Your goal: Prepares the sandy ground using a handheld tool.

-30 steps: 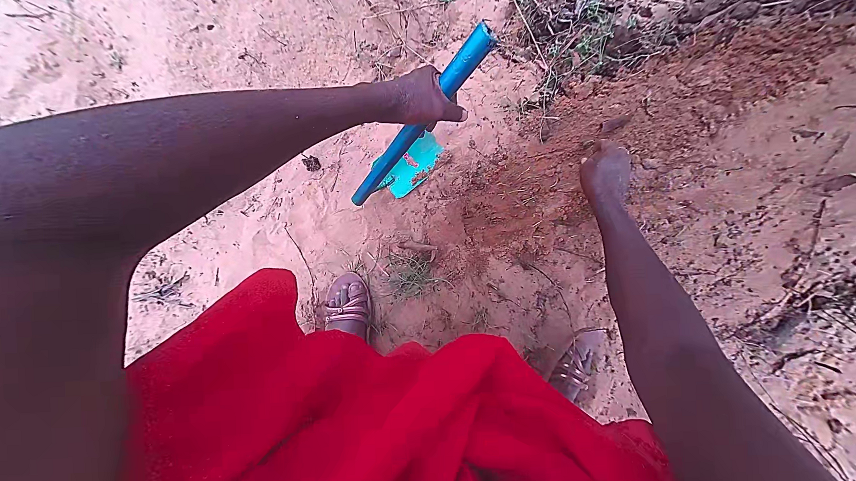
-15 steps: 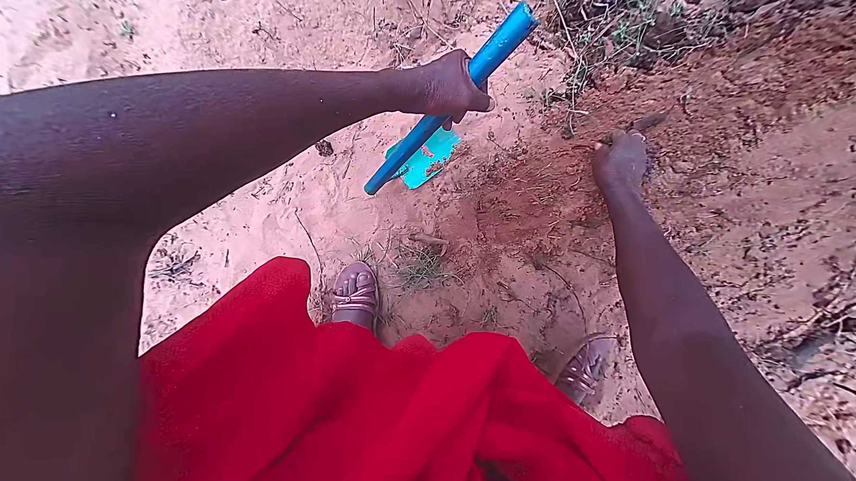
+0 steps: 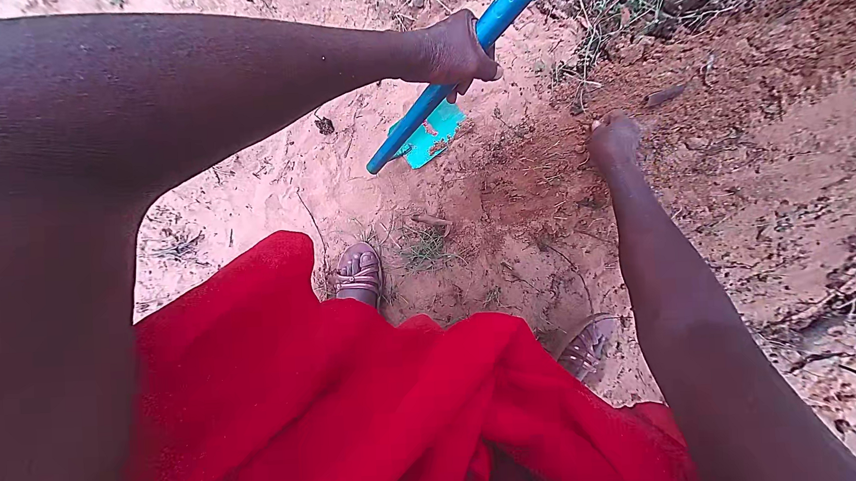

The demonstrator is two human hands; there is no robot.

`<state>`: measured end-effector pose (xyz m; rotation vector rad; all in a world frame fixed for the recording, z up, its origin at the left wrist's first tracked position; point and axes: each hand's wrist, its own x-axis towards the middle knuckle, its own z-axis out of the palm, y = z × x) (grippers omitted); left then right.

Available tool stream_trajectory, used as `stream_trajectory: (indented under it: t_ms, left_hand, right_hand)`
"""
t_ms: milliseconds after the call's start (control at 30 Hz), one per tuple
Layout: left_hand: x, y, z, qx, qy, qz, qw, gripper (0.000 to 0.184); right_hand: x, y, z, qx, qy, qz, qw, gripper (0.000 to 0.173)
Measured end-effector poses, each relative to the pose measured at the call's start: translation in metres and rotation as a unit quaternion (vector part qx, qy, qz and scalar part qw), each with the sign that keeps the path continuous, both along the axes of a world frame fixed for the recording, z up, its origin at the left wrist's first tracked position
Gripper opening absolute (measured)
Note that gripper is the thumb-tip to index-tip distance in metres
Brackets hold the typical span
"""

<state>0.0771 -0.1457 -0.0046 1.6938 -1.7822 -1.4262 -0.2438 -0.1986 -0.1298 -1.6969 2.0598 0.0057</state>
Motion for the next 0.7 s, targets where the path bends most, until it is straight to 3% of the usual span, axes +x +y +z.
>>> stream_trajectory:
  t_ms: [167,300,467,700]
  left_hand:
    - [0.000,-0.001,0.001,0.000,-0.006,0.004,1.000,0.017]
    - [0.000,-0.002,-0.001,0.003,0.001,0.004,1.000,0.015]
    - [-0.001,-0.002,-0.001,0.013,0.027,0.010,1.000,0.016]
    - [-0.003,-0.001,-0.002,0.019,0.038,0.019,0.999,0.013]
  right_hand:
    - [0.028,0.009,0.011,0.035,0.096,-0.059,0.993,0.056]
    - [0.027,0.006,0.007,0.062,0.136,0.015,0.989,0.052]
    - [-0.003,0.000,-0.014,0.063,0.071,0.094,0.991,0.042]
    - [0.007,0.028,-0.014,0.039,0.048,0.027,0.998,0.046]
